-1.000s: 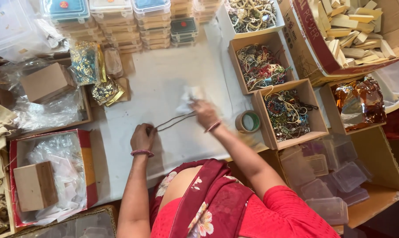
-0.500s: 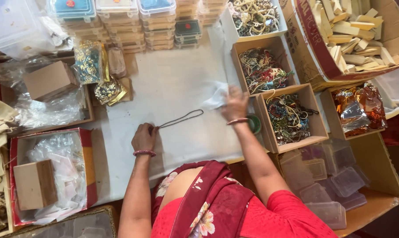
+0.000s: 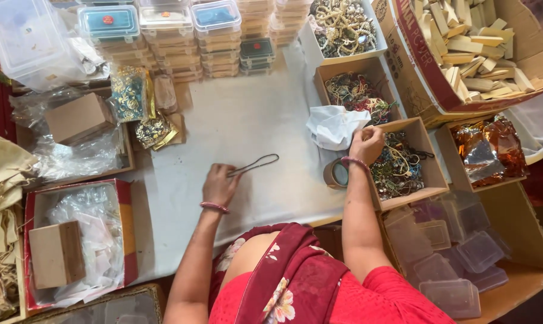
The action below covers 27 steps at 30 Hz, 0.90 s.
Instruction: The person cleans a gold-colored chain with a white cloth, then places it into a small plastic bag. They then place the bag into a beige fabric pouch and put the pouch into a small cardboard box. The person repeats this process with a second gold-colored chain.
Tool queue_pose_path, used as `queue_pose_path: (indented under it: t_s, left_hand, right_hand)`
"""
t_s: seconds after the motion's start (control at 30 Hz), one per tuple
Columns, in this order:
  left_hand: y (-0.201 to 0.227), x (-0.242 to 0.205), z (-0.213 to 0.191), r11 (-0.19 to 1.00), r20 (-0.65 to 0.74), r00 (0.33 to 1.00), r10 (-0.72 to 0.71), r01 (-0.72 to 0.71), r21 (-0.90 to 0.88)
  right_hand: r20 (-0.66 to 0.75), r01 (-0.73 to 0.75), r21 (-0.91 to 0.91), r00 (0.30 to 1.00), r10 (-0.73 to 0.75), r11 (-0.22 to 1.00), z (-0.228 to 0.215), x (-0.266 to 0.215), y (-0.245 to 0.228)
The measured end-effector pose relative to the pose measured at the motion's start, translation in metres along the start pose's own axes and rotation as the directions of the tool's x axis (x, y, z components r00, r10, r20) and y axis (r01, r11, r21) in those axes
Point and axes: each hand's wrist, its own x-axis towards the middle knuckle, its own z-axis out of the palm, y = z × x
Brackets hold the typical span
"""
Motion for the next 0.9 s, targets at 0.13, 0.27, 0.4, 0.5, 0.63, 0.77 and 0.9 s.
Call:
queue_pose_path:
  t_s: [0.13,0.27,0.4,0.5,0.63,0.77,0.9]
  left_hand:
    - [0.027,0.000,-0.002,0.994,0.055,0.993,0.102,-0.100,-0.042]
    - [0.038,0.000,-0.010,0.991,0.172,0.978,0.114,-0.100,-0.089]
    - [0.040,0.006,-0.003,0.980,0.306,0.950,0.062,0.001,-0.201]
    - [0.061,0.013,0.003,0.916,0.317,0.933,0.169,-0.030,-0.401]
    - [0.077,0.024,0.033,0.813,0.260,0.935,0.241,-0.048,-0.580]
    - [0.057,0.021,0.045,0.703,0.355,0.929,0.103,0.185,-0.687]
    - [0.031,0.013,0.033,0.864,0.379,0.925,-0.004,0.194,-0.464]
  right_hand:
    - [-0.026,-0.114,-0.055,0.993,0.113,0.992,0.036,0.029,0.053]
    - [0.261,-0.240,0.164,0.946,0.192,0.957,0.017,0.030,0.032]
    - [0.210,0.000,0.314,0.975,-0.069,0.949,-0.009,0.001,-0.034]
    - [0.345,0.004,0.558,0.909,-0.236,0.830,-0.021,-0.047,-0.102]
    - [0.609,-0.374,0.735,0.730,-0.309,0.566,-0.005,-0.109,-0.141]
    - [0.894,-0.860,0.440,0.394,-0.213,0.258,-0.004,-0.134,-0.162]
    - [0.951,-0.986,0.164,0.150,-0.270,0.030,0.001,-0.127,-0.144]
